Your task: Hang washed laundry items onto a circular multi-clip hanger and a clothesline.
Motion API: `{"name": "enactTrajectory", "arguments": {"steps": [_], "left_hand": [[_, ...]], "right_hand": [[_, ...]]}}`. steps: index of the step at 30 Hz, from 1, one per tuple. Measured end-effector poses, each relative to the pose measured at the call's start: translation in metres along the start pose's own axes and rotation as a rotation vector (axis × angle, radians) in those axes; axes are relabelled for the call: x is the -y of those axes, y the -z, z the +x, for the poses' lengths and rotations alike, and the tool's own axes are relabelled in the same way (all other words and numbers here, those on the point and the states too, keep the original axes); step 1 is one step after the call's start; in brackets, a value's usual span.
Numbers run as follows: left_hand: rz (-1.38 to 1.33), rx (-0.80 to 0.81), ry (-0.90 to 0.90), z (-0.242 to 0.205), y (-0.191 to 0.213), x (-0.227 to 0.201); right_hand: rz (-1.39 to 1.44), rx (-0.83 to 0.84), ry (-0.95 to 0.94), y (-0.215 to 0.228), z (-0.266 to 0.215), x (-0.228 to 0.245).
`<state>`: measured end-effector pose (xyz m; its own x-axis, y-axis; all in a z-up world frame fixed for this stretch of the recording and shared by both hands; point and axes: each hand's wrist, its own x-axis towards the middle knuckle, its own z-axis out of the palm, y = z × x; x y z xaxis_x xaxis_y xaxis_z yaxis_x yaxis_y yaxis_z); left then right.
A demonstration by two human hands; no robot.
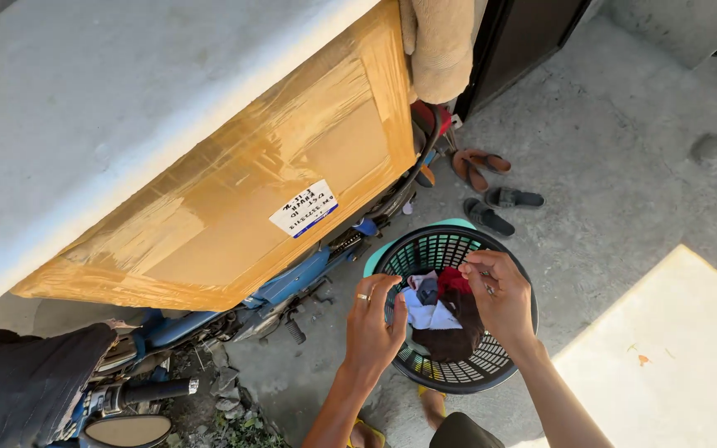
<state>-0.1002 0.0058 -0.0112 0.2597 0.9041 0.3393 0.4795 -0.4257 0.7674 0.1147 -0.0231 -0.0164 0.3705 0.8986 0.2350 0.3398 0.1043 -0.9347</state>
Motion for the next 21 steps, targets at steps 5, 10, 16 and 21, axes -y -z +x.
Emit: {"name": "enactTrajectory", "arguments": {"steps": [5,10,16,21], "left_hand": [[0.038,-0.02,-0.089,0.032,-0.032,-0.033],[0.159,-0.17,-0.087,0.033,0.003,-0.042],[0.424,-0.348,0.074,-0.019,0.11,-0.021],[0.626,-0.519,0.137,-0.082,0.206,-0.02]], "right_hand": [[-0.028,-0.022,-0.013,0.023,0.015,-0.014],[0.084,0.115,0.074,-0.017,0.028,0.019],[0.223,0.384,0.21,-0.122,0.008,0.086],[0.288,0.564,0.373,-0.212,-0.035,0.157]]}}
